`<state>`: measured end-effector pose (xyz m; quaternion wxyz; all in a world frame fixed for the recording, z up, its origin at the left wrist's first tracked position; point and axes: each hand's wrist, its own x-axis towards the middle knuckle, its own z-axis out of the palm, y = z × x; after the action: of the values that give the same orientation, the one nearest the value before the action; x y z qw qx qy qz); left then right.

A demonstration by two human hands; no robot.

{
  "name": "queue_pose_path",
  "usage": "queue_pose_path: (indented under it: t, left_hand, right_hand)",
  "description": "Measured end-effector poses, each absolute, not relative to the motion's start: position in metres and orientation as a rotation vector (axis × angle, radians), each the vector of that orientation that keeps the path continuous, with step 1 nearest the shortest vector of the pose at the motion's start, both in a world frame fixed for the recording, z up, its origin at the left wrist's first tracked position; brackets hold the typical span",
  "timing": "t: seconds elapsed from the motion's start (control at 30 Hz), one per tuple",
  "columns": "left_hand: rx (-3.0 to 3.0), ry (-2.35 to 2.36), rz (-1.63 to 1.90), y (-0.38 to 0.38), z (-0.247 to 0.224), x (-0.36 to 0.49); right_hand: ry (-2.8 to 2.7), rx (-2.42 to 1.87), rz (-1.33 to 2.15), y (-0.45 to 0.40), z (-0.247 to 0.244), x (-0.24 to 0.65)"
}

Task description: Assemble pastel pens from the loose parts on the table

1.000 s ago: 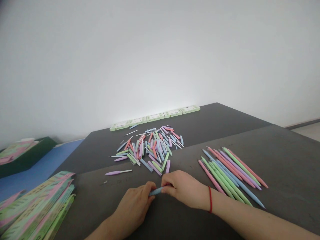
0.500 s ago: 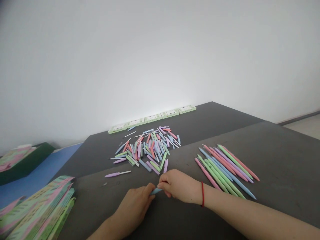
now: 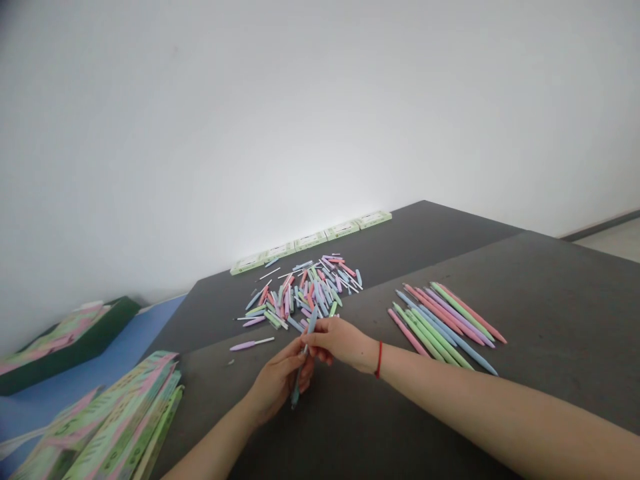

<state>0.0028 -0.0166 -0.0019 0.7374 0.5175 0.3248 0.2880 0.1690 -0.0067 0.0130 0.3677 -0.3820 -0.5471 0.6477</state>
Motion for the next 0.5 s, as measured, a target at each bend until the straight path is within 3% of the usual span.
queue_pose_path:
  t: [0.5]
  left_hand:
    - [1.571, 1.157, 0.055, 0.003, 0.031, -0.016]
  right_hand:
    - [-1.074, -1.087, 1.613, 0.006, -0.018, 0.163]
